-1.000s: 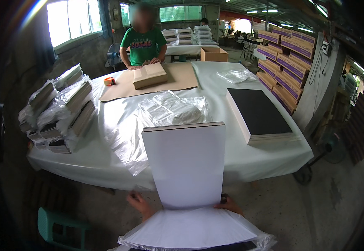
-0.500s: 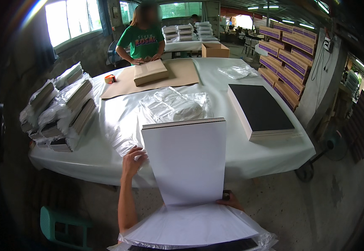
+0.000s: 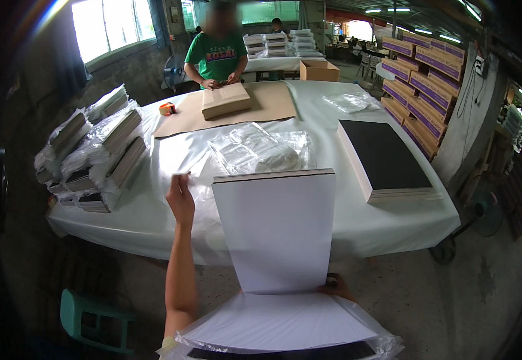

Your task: The person places a black book into a plastic sleeve, smooths the plastic, and repeats the process with additional books and plastic sleeves on a table.

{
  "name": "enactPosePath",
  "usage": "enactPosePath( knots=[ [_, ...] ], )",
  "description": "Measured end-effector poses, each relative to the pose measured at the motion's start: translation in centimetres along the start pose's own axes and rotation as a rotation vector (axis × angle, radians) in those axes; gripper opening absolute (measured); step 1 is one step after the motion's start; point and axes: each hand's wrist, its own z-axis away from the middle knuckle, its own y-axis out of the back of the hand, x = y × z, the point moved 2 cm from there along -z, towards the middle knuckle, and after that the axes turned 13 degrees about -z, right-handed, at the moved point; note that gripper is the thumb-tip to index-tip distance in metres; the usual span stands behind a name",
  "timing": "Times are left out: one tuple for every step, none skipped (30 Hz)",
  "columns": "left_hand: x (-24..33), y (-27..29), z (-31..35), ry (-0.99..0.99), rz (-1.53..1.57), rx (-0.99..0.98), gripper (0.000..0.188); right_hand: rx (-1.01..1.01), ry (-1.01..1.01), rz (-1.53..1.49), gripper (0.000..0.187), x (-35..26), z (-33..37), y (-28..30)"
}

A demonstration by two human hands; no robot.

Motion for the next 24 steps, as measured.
enactPosePath(
  knots=[
    [0.7, 0.4, -1.5, -0.032, 0.019, 0.055, 0.012, -0.004, 0.018, -0.026, 0.071, 0.7, -0.4, 0.5],
    [1.4, 0.9, -3.0, -0.063, 0.037, 0.111, 0.012, -0.009, 0.035, -0.051, 0.069, 1.4, -0.8, 0.9],
    [2.1, 1.2, -4.2, -0.067, 0.038, 0.140, 0.012, 0.004, 0.054, -0.075, 0.069, 2.4, -1.2, 1.2],
    [2.9, 1.5, -5.5, -0.071, 0.037, 0.167, 0.012, 0.015, 0.072, -0.101, 0.068, 3.8, -1.7, 1.7],
    [3.2, 2.3, -6.7, -0.111, 0.031, 0.231, 0.012, 0.015, 0.089, -0.122, 0.068, 4.5, -2.2, 1.9],
    [3.4, 3.0, -7.9, -0.152, 0.025, 0.294, 0.012, 0.015, 0.090, -0.108, 0.069, 5.0, -2.7, 2.2],
    [3.6, 4.0, -8.9, -0.166, 0.016, 0.335, 0.012, 0.013, 0.091, -0.094, 0.069, 5.2, -3.1, 2.4],
    [4.0, 4.8, -9.7, -0.181, 0.015, 0.373, 0.012, 0.020, 0.093, -0.081, 0.070, 5.5, -3.1, 2.5],
    [4.3, 5.7, -10.5, -0.247, -0.006, 0.441, 0.012, 0.031, 0.091, -0.051, 0.070, 5.7, -3.1, 2.6],
    [3.9, 6.4, -11.1, -0.209, 0.007, 0.448, 0.014, 0.038, 0.083, -0.018, 0.070, 5.0, -2.9, 2.4],
    [4.3, 7.6, -11.3, -0.216, 0.018, 0.510, 0.015, 0.047, 0.077, 0.014, 0.070, 4.8, -2.6, 2.2],
    [4.6, 8.7, -11.4, -0.224, 0.029, 0.573, 0.017, 0.026, 0.085, 0.026, 0.070, 5.3, -3.2, 2.6],
    [4.8, 9.4, -11.3, -0.222, 0.040, 0.583, 0.018, 0.010, 0.090, 0.034, 0.070, 5.6, -3.6, 3.1],
    [4.8, 10.0, -11.1, -0.219, 0.053, 0.592, 0.020, -0.004, 0.096, 0.041, 0.070, 6.2, -3.7, 3.4],
    [4.9, 10.6, -10.9, -0.216, 0.066, 0.601, 0.022, 0.022, 0.104, 0.037, 0.069, 7.0, -3.4, 3.7],
    [5.1, 11.6, -10.6, -0.236, 0.058, 0.644, 0.020, 0.040, 0.110, 0.035, 0.068, 6.2, -2.9, 3.0],
    [5.5, 12.7, -9.9, -0.256, 0.051, 0.687, 0.019, 0.060, 0.117, 0.032, 0.067, 5.6, -2.7, 2.6],
    [5.8, 13.6, -9.3, -0.278, 0.048, 0.729, 0.017, 0.062, 0.088, 0.101, 0.066, 5.4, -2.7, 2.7],
    [5.6, 14.3, -8.7, -0.299, 0.128, 0.738, 0.017, 0.065, 0.059, 0.169, 0.065, 5.1, -2.8, 3.1],
    [5.8, 14.9, -8.0, -0.322, 0.102, 0.769, 0.017, 0.069, 0.030, 0.236, 0.064, 4.9, -2.8, 3.5],
    [6.0, 15.6, -7.4, -0.349, 0.077, 0.801, 0.017, 0.089, 0.088, 0.353, 0.061, 3.5, -1.9, 3.5],
    [6.3, 16.6, -6.7, -0.376, 0.048, 0.837, 0.018, 0.105, 0.152, 0.474, 0.058, 0.9, -0.4, 3.5],
    [6.9, 17.6, -5.8, -0.437, 0.033, 0.868, 0.018, 0.131, 0.222, 0.592, 0.055, -1.4, 0.8, 3.7],
    [7.8, 19.0, -4.7, -0.498, 0.025, 0.898, 0.019, 0.197, 0.306, 0.481, 0.051, -2.6, 1.3, 5.2]
  ],
)
